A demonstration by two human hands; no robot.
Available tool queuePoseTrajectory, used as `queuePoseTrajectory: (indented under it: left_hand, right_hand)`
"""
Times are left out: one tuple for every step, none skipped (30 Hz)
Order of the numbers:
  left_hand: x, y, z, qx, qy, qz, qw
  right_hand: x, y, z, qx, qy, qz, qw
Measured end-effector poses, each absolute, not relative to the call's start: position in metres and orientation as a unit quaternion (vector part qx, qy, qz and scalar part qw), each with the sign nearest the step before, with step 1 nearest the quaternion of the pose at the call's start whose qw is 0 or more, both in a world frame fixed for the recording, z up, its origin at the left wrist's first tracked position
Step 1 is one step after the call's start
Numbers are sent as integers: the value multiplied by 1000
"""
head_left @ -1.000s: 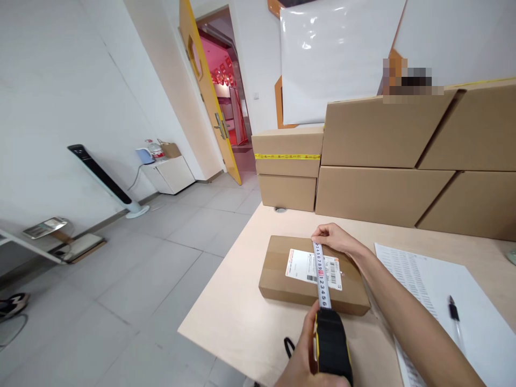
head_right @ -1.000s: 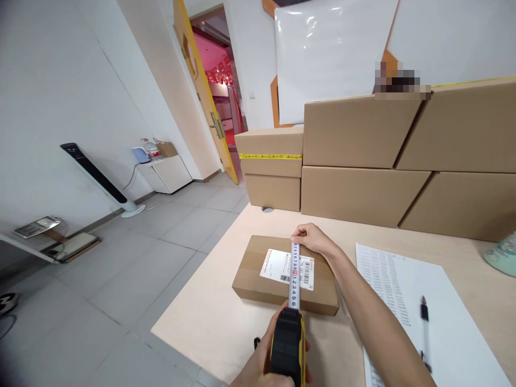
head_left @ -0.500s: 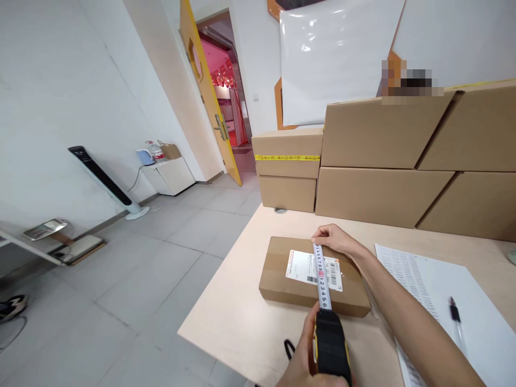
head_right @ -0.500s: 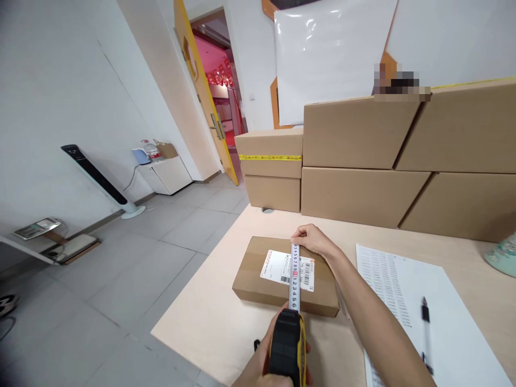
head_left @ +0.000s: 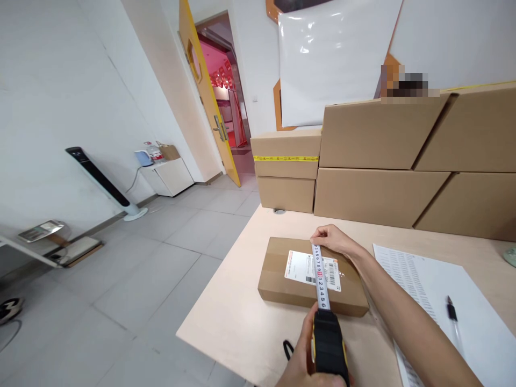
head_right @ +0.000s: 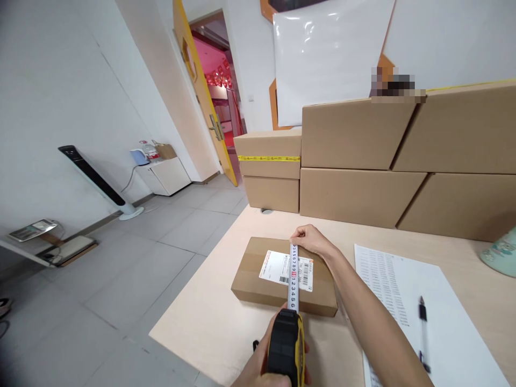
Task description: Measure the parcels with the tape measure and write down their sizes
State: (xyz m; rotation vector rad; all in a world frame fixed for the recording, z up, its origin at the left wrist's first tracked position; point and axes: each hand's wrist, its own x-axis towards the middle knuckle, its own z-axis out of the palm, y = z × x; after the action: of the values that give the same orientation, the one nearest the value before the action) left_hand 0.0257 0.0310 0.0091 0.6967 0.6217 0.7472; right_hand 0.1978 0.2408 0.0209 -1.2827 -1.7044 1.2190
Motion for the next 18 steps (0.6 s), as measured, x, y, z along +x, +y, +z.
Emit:
queuePoseTrajectory:
  left_hand:
    - [26,31,9,330,290,352,827]
    - [26,31,10,332,288,352,826]
    - [26,31,10,335,285,352,826]
    - [25,31,10,336,282,353,826]
    - [25,31,10,336,280,356,826]
    - [24,31,10,337,278,357,825]
    - [24,31,10,337,278,355,826]
    - [23,31,10,337,277,353,828]
    - [23,32,10,339,276,350,829]
    - [23,32,10,340,275,347,830]
    - [23,33,10,343,272,348,829]
    - [23,33,9,346,268,352,827]
    - [23,34,8,347,266,359,825]
    - [23,34,6,347,263,363,824]
    - [23,34,5,345,261,365,825]
    - [23,34,3,339,259,366,827]
    - [22,34,2,335,258,365,829]
    - [21,34,2,328,257,364,833]
  right_hand:
    - [198,241,20,-492,-652,468,337]
    - [198,240,20,-492,-651,468,339]
    - [198,240,19,-492,-650,468,341]
    - [198,240,18,-491,-649,469,343]
    - [199,241,18,-490,-648,471,344]
    - [199,241,17,-488,-648,472,344]
    - [200,241,17,-486,-649,474,343]
    - [200,241,17,-483,-650,476,342]
    - [201,242,18,-480,-651,478,341]
    - [201,242,18,-478,-652,480,340]
    - [202,242,19,-475,-653,482,339]
    - [202,242,19,-473,-654,483,339]
    - [203,242,19,-472,-655,484,338]
    - [203,243,19,-470,-656,485,337]
    - [203,243,19,-470,-657,485,337]
    - [202,243,19,-469,-658,484,336]
    - [202,243,18,-469,-659,483,335]
    - [201,243,18,-468,-661,481,335]
